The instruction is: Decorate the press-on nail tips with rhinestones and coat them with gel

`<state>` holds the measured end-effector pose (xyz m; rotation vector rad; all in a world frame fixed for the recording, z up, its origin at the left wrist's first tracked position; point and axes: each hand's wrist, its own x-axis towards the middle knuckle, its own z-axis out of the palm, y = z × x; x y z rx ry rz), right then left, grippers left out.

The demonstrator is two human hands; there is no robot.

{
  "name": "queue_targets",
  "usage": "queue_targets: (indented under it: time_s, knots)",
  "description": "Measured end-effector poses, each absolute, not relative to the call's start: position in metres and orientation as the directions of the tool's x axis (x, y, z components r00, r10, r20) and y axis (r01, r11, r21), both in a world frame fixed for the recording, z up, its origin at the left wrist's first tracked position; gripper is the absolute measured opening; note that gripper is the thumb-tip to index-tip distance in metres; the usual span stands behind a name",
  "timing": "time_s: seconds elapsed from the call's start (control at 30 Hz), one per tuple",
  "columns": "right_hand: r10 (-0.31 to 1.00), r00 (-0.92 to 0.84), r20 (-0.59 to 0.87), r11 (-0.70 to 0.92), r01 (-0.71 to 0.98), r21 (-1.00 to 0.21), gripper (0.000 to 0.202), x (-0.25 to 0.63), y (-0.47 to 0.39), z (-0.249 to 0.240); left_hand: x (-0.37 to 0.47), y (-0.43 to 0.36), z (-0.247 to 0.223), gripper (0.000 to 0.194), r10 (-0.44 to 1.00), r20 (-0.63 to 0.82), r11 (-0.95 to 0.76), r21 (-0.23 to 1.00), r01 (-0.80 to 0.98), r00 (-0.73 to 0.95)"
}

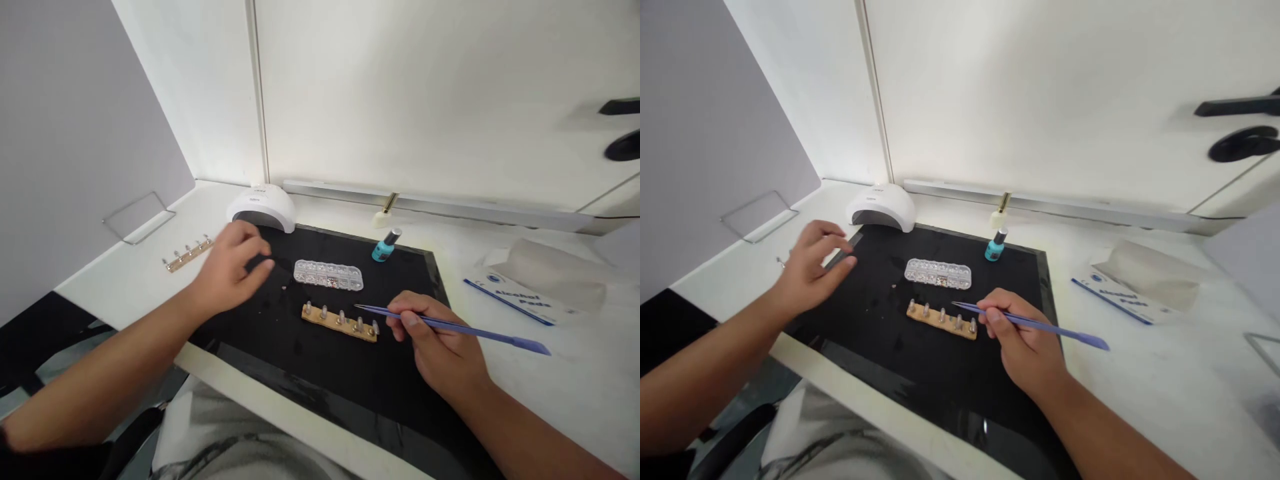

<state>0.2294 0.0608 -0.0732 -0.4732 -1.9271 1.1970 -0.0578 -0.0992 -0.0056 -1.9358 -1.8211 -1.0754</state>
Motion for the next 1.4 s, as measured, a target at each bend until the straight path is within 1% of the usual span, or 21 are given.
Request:
queue_targets:
  time_s: [0.1, 0.17, 0.27, 0.4, 0.47, 0.6, 0.73, 0.93, 1.1, 1.2, 1.4]
  knots:
    - [0.655, -0.626, 0.423, 0.482, -0.085, -0.872, 0.024, 0.233, 0.061, -0.077, -0.037, -0.05, -0.003, 0.011, 0.772, 0.624, -0.392, 0.32, 0.863, 0.12]
    - [0.648, -0.632, 0.425, 0.486, -0.086, -0.87, 0.024, 0.234, 0.06, -0.077, -0.034, -0.021, -0.014, 0.012, 0.783, 0.589, -0.486, 0.378, 0.788, 0.201]
    - [0.642, -0.639, 0.424, 0.487, -0.087, -0.869, 0.026, 0.234, 0.056, -0.076, -0.043, 0.006, -0.041, 0.015, 0.783, 0.585, -0.545, 0.48, 0.687, 0.212]
    - [0.643, -0.647, 0.409, 0.477, -0.08, -0.875, 0.028, 0.23, 0.049, -0.071, -0.055, 0.011, -0.071, 0.016, 0.764, 0.613, -0.604, 0.57, 0.556, 0.202]
    - [0.602, -0.664, 0.443, 0.506, -0.112, -0.855, 0.023, 0.228, 0.048, -0.068, -0.053, 0.006, -0.074, 0.016, 0.759, 0.605, -0.632, 0.597, 0.494, 0.24]
    - [0.484, -0.715, 0.504, 0.586, -0.163, -0.794, 0.015, 0.227, 0.049, -0.063, -0.042, -0.001, -0.066, 0.015, 0.749, 0.549, -0.663, 0.632, 0.401, 0.371]
    - [0.436, -0.75, 0.498, 0.606, -0.165, -0.778, 0.015, 0.226, 0.051, -0.059, -0.033, -0.005, -0.06, 0.017, 0.706, 0.524, -0.701, 0.614, 0.363, 0.477]
    - [0.436, -0.776, 0.456, 0.58, -0.145, -0.802, 0.016, 0.224, 0.053, -0.059, -0.027, -0.007, -0.057, 0.012, 0.662, 0.515, -0.74, 0.565, 0.365, 0.544]
    - [0.455, -0.779, 0.432, 0.545, -0.14, -0.826, 0.017, 0.226, 0.052, -0.06, -0.024, -0.009, -0.055, 0.012, 0.664, 0.466, -0.735, 0.55, 0.396, 0.585]
    - [0.459, -0.78, 0.426, 0.529, -0.145, -0.836, 0.015, 0.227, 0.052, -0.061, -0.024, -0.01, -0.055, 0.013, 0.667, 0.462, -0.732, 0.554, 0.396, 0.585]
    - [0.439, -0.787, 0.433, 0.554, -0.142, -0.82, 0.015, 0.225, 0.053, -0.059, -0.023, -0.009, -0.053, 0.012, 0.658, 0.432, -0.733, 0.553, 0.396, 0.616]
